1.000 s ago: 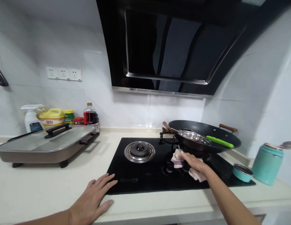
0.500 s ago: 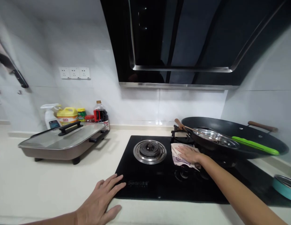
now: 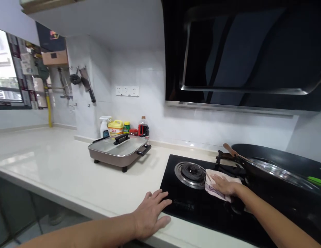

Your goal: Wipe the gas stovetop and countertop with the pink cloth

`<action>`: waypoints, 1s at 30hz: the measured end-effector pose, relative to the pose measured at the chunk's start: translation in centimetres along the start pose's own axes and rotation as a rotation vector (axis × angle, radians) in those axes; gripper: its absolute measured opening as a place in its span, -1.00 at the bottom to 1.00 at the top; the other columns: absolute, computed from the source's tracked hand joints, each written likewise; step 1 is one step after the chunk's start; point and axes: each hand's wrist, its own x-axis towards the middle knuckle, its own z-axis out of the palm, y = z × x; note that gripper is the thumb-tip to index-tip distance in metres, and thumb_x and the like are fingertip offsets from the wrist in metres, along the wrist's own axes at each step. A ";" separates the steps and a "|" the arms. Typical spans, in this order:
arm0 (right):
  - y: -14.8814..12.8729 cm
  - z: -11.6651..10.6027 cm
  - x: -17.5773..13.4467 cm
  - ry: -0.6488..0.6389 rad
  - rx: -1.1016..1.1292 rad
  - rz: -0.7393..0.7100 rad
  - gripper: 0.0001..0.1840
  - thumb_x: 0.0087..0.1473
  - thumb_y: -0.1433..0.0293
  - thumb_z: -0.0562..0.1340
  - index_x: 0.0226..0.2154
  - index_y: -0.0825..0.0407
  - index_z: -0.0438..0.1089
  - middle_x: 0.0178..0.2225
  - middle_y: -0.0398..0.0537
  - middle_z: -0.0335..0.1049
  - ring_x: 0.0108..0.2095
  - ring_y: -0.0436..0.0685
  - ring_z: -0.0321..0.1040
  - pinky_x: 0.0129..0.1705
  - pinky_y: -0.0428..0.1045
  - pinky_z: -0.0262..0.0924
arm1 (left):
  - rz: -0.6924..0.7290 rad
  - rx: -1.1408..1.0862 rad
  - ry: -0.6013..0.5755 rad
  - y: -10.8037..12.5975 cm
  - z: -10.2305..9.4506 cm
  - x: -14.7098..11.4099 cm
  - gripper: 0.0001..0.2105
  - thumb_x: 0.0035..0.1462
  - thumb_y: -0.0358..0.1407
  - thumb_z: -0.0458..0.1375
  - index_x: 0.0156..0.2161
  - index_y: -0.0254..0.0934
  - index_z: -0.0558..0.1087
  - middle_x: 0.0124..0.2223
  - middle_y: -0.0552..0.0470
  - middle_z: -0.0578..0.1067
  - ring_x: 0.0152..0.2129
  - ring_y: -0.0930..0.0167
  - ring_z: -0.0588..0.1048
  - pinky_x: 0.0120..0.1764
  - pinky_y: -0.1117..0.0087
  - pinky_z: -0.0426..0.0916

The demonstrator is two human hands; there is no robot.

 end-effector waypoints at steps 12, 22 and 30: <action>-7.7 0.3 -6.6 -0.225 -0.084 -0.142 -0.23 0.25 0.18 0.06 0.41 0.21 0.14 0.47 0.28 -0.04 0.48 0.39 -0.13 0.47 0.31 -0.18 | -0.096 -0.134 0.039 -0.1 0.9 -0.5 -0.16 0.33 0.13 0.08 0.54 -0.11 -0.13 0.56 -0.27 -0.29 0.48 -0.07 -0.21 0.37 -0.28 -0.05; -24.8 0.5 -12.0 -0.192 0.071 -0.522 -0.20 0.32 0.21 0.00 0.50 0.13 -0.14 0.52 0.24 -0.19 0.51 0.42 -0.32 0.48 0.37 -0.35 | -0.029 -0.119 0.146 -1.5 2.3 0.0 -0.27 0.42 0.12 -0.07 0.53 -0.13 -0.09 0.56 -0.23 -0.22 0.48 0.00 -0.19 0.40 -0.21 -0.07; -24.2 -1.9 -13.1 -0.147 0.252 -0.556 -0.47 0.30 0.23 0.06 0.26 -0.01 0.31 0.37 0.12 0.21 0.37 0.27 0.10 0.39 0.22 -0.07 | -0.047 -0.113 0.103 -1.6 1.6 0.1 -0.31 0.44 0.16 -0.16 0.49 -0.17 0.10 0.51 -0.18 0.10 0.44 0.10 0.06 0.40 -0.05 0.01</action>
